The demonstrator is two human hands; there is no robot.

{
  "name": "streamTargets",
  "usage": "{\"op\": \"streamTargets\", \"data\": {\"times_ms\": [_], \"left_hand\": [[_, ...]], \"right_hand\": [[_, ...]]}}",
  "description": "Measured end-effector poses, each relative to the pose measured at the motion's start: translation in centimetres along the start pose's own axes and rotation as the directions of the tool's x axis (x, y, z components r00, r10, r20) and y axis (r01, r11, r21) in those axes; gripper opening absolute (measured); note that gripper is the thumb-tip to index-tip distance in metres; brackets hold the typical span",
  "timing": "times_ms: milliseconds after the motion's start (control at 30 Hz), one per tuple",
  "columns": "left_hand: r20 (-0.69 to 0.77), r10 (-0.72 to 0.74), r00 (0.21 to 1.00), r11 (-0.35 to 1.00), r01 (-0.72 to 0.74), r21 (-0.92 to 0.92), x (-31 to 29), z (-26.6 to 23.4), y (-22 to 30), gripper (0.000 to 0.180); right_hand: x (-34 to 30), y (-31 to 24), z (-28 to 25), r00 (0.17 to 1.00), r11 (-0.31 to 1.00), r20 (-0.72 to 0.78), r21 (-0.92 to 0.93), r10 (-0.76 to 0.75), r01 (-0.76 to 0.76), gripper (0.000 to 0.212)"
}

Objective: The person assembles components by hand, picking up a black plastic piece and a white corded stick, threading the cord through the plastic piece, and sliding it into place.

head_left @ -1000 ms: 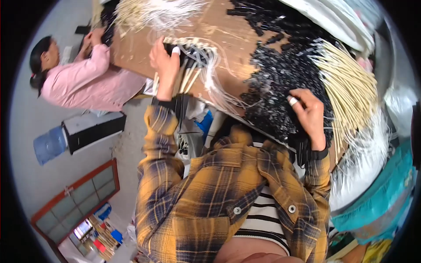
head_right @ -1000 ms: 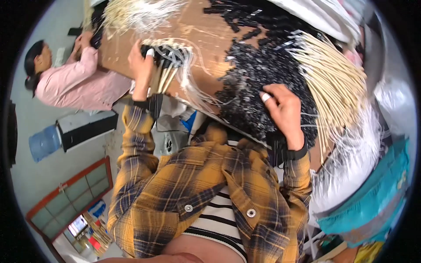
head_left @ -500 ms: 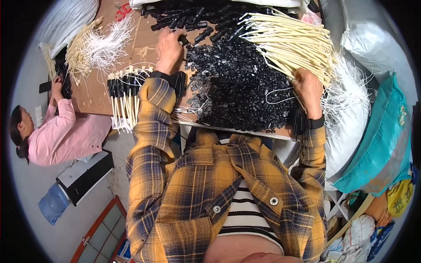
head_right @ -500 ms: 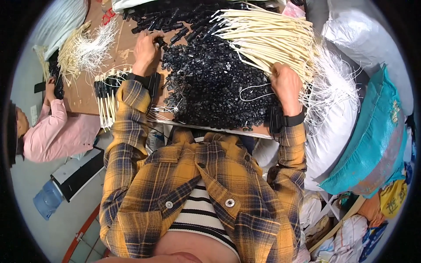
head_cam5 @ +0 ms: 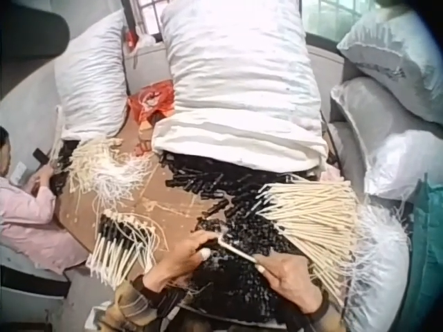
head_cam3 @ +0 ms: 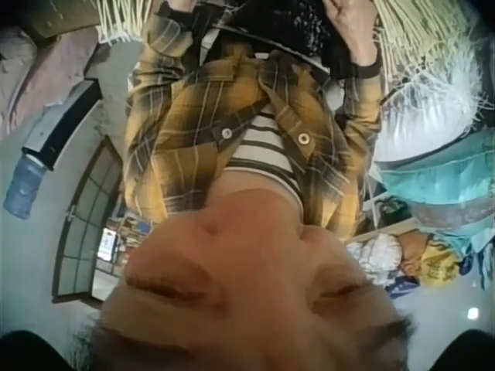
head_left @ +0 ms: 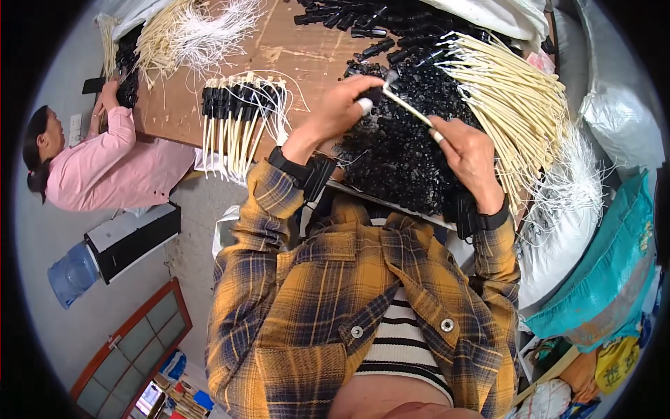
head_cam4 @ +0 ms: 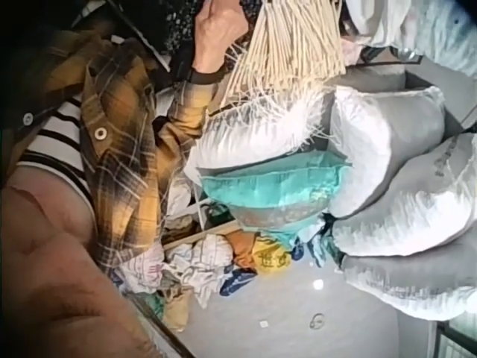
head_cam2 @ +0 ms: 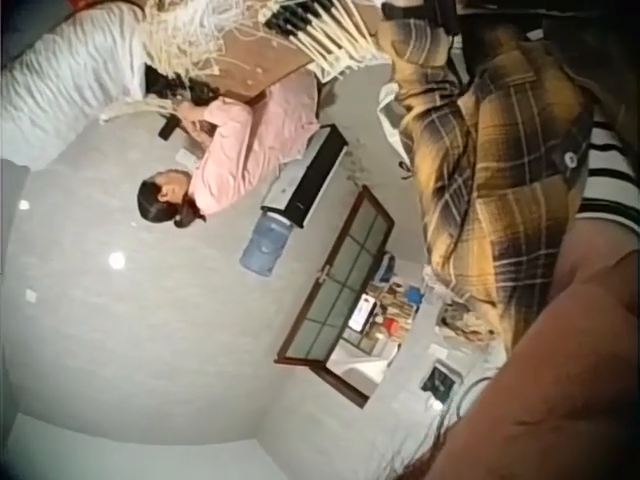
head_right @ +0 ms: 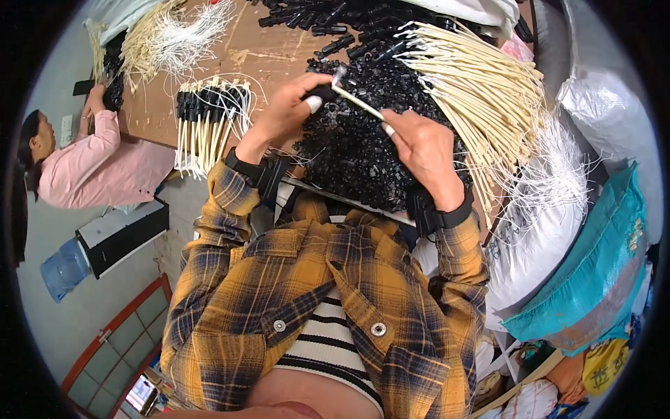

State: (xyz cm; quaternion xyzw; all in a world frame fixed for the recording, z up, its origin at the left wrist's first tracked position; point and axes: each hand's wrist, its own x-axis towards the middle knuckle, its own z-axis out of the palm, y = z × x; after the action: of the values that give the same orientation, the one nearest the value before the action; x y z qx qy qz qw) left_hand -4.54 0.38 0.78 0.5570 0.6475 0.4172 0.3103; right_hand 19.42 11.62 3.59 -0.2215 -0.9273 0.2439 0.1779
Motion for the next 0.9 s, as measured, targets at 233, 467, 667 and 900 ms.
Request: {"op": "streamTargets", "data": {"times_ms": [233,467,667,900], "left_hand": [[0.043,0.311,0.949,0.906,-0.310,0.287,-0.6,1.7,-0.5,0.026],[0.113,0.501,0.858,0.727,-0.488,0.484,-1.4,3.3,5.1,0.022],[-0.167,0.371,0.913,0.854,-0.265,0.448,-2.4,1.4,0.0,0.021],[0.069,-0.428,0.901,0.794,0.412,-0.447,-2.3,1.6,1.7,0.021]], "right_hand": [[0.8,-2.8,0.0,0.986,0.957,0.076,-0.242,-0.147,0.161,0.034],[0.5,-2.3,0.2,0.993,0.971,-0.107,-0.226,0.057,-0.080,0.032],[1.5,-1.1,-0.7,0.953,0.974,-0.247,0.095,-0.178,0.207,0.020],[1.3,-3.4,1.5,0.986,0.956,0.143,0.268,0.087,-0.123,0.025]]}}
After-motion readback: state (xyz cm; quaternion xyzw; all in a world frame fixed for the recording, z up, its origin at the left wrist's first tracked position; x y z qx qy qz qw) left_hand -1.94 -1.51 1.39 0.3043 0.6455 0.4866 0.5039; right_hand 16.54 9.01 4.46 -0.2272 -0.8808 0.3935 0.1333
